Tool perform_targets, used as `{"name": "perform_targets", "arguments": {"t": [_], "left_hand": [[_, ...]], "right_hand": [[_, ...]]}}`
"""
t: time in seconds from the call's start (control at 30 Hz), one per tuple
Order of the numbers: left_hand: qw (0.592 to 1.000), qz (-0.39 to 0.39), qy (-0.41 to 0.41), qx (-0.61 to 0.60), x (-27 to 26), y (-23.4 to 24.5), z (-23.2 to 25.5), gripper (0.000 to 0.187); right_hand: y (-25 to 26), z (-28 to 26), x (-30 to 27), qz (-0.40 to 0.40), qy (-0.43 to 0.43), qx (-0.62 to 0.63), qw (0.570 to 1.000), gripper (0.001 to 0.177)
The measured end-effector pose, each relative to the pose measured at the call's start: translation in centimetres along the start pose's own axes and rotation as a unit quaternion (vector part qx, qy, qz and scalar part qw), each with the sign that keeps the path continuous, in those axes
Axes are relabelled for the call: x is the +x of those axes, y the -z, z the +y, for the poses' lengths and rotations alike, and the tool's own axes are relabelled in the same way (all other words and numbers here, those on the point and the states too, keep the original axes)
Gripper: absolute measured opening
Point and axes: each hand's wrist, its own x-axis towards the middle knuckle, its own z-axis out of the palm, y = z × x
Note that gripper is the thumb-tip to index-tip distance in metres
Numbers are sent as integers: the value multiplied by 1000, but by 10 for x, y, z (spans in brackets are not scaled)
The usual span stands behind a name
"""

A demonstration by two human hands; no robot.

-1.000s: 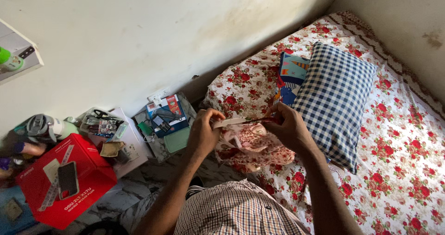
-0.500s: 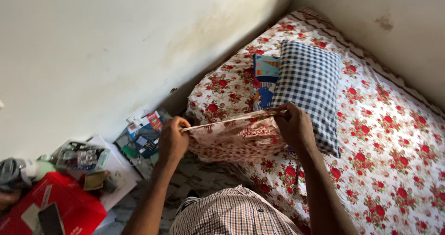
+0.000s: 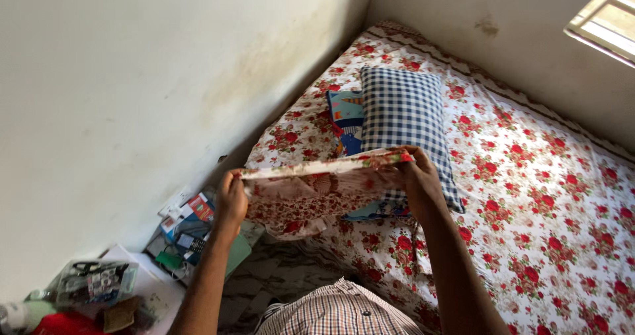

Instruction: The person spreads a floral patterned sheet over a mattress, tucks the edges under the mattress, and then places two pillows at the head of the bed, one of which they cover with a floral pillowcase.

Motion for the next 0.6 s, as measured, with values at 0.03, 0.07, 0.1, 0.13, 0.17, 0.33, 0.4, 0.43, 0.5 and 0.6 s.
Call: {"name": "perform_targets", "arguments": {"t": [0.03, 0.07, 0.1, 0.13, 0.17, 0.33, 0.4, 0.43, 0.5, 0.6], "left_hand": [[999, -14, 16, -29, 4, 0, 17, 31], [997, -29, 32, -57, 6, -3, 31, 36], [997, -34, 29, -55, 6, -5, 42, 36], [994, -48, 8, -94, 10, -7, 52, 31], [989, -62, -13, -132, 15, -8, 61, 28], [981, -94, -86, -149, 36, -8, 86, 24], [974, -98, -120, -162, 37, -11, 94, 23], [977, -94, -127, -143, 36, -8, 97, 25], [979, -92, -135, -124, 30, -9, 102, 26], [985, -100, -106, -96, 21, -13, 110, 37]], "right_hand": [[4, 0, 3, 5, 2, 2, 1000, 17], [11, 2, 7, 14, -26, 55, 998, 16], [18, 5, 9, 23, -54, 109, 992, 16], [26, 8, 14, 27, -50, 111, 992, 16], [35, 9, 20, 28, -14, 35, 999, 20], [69, 5, 25, -14, 15, 34, 999, 28], [75, -1, 19, 2, 8, 14, 1000, 32], [78, -3, 14, 5, 7, 14, 1000, 32], [82, -6, 8, 18, 6, -50, 999, 34], [85, -6, -2, -36, 11, 64, 997, 31]]}}
